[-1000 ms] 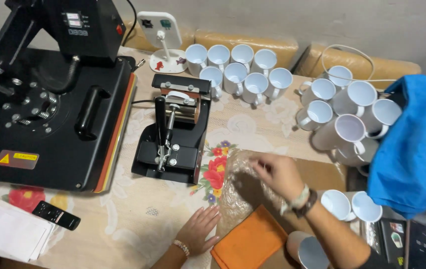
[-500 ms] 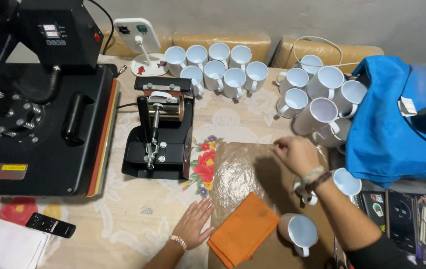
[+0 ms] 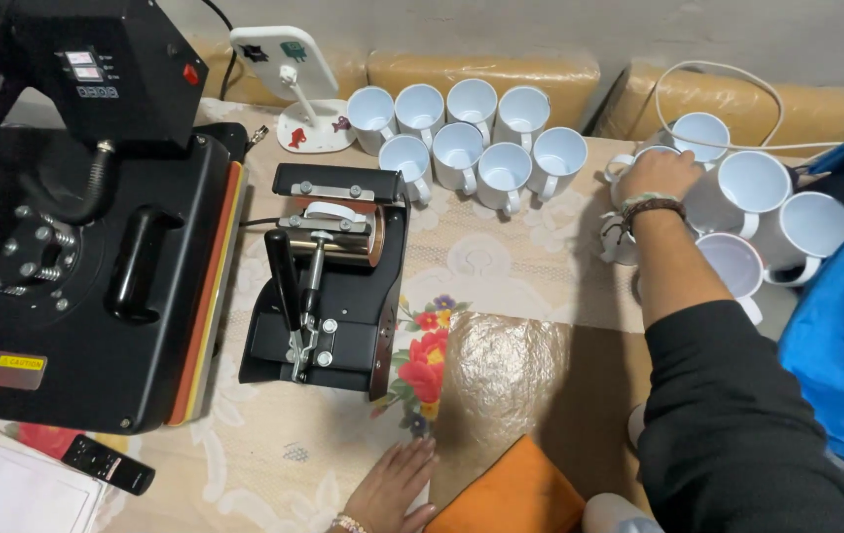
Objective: Preparing ceramic mugs for printing by applying designs and using a mug heat press.
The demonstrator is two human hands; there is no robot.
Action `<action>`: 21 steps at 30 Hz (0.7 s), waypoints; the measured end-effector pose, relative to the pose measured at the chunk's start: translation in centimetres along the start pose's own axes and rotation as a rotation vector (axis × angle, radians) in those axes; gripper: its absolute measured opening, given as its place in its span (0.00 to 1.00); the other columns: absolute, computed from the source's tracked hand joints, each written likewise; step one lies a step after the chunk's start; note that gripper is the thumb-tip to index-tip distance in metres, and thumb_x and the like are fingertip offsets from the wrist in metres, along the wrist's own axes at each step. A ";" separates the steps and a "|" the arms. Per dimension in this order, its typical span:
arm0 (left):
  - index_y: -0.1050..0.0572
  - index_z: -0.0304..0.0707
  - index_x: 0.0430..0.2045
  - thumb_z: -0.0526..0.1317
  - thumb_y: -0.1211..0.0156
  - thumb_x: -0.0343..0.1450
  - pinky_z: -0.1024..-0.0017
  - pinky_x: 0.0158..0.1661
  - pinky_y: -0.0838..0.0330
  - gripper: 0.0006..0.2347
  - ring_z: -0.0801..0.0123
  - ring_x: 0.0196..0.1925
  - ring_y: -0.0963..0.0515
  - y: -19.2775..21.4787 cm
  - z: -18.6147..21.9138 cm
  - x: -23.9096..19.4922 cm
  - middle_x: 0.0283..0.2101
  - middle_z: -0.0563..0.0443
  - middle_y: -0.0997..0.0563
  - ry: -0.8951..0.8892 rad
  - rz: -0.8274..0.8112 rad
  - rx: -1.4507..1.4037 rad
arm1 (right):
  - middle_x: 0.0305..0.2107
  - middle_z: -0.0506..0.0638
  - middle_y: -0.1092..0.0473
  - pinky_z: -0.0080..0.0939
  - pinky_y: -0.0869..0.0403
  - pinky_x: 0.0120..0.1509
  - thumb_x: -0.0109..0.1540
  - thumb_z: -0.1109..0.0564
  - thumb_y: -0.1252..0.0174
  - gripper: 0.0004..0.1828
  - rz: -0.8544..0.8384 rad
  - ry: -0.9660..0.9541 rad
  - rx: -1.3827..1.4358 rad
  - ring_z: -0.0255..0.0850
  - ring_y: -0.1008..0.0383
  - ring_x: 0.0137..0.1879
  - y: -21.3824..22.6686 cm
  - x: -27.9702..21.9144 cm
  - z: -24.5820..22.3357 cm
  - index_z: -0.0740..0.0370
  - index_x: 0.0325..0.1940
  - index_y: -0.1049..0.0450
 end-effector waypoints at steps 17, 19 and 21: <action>0.45 0.37 0.70 0.59 0.57 0.75 0.56 0.71 0.61 0.32 0.55 0.76 0.50 -0.4 0.1 -0.9 0.75 0.40 0.49 -0.075 0.360 0.305 | 0.21 0.51 0.28 0.52 0.32 0.31 0.55 0.46 0.34 0.09 0.684 0.275 0.272 0.53 0.32 0.38 12.0 -6.9 3.6 0.48 0.24 0.22; 0.45 0.36 0.70 0.59 0.57 0.74 0.57 0.72 0.61 0.32 0.55 0.76 0.49 -0.3 0.1 -1.0 0.75 0.40 0.49 -0.079 0.400 0.317 | 0.24 0.46 0.27 0.52 0.34 0.33 0.60 0.47 0.32 0.16 0.724 0.398 0.335 0.52 0.34 0.41 16.0 -12.4 5.0 0.50 0.21 0.27; 0.46 0.38 0.69 0.59 0.58 0.74 0.59 0.73 0.64 0.32 0.59 0.77 0.52 -0.2 0.0 -1.1 0.76 0.44 0.50 -0.063 0.420 0.351 | 0.30 0.42 0.23 0.46 0.38 0.34 0.65 0.46 0.25 0.09 0.667 0.564 0.388 0.45 0.38 0.37 18.5 -18.3 5.4 0.48 0.35 0.16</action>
Point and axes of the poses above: each hand's wrist, its own x-axis towards the middle knuckle, its own y-axis out of the back of the hand, z = x × y, the point moved 9 cm from there along x, towards the middle knuckle
